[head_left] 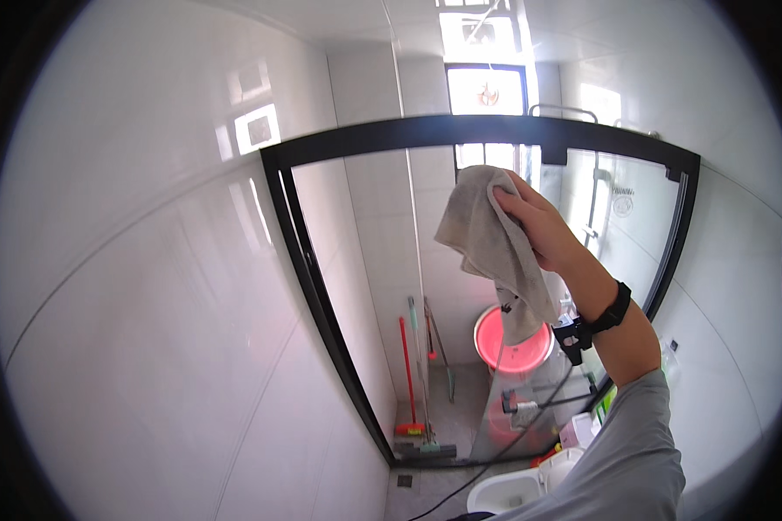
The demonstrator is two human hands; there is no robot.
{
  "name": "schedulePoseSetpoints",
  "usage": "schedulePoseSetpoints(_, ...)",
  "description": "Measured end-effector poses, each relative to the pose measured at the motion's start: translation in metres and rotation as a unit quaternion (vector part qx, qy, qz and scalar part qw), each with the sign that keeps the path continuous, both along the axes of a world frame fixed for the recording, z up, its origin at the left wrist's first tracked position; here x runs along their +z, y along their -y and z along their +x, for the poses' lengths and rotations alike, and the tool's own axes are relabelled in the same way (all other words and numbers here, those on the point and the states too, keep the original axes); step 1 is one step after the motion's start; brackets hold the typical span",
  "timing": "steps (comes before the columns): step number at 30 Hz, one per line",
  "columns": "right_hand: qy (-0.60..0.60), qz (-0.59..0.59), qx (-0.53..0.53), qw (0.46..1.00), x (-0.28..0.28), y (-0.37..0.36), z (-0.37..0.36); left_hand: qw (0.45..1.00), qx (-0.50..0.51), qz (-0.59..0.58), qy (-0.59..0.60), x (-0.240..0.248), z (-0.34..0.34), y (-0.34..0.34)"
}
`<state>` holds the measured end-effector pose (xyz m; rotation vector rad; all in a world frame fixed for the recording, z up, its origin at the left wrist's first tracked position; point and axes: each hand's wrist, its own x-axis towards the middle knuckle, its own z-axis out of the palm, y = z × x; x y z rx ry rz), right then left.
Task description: The person coils a hairdryer cord and hangs the hairdryer, then wipes the shower door and wall tiles with a cloth. They rinse the cloth in the sink, wring it out, and wipe the sink basin and surrounding counter area.
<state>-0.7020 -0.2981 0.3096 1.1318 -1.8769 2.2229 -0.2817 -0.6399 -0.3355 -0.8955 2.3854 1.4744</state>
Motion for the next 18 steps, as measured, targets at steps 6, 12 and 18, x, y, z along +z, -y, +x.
schedulePoseSetpoints(6,-0.139,-0.04,-0.199,0.969,0.086,-0.022,-0.035,0.987,0.021,0.118,-0.105,0.089,-0.094,-0.033)
schedulePoseSetpoints(12,-0.381,-0.044,-0.476,0.791,0.185,-0.002,-0.121,0.94,0.012,0.221,-0.26,0.165,-0.163,-0.083)
schedulePoseSetpoints(18,-0.334,0.592,-0.461,0.57,0.198,-0.054,-0.255,0.944,-0.181,0.157,-0.227,0.185,-0.207,-0.136)
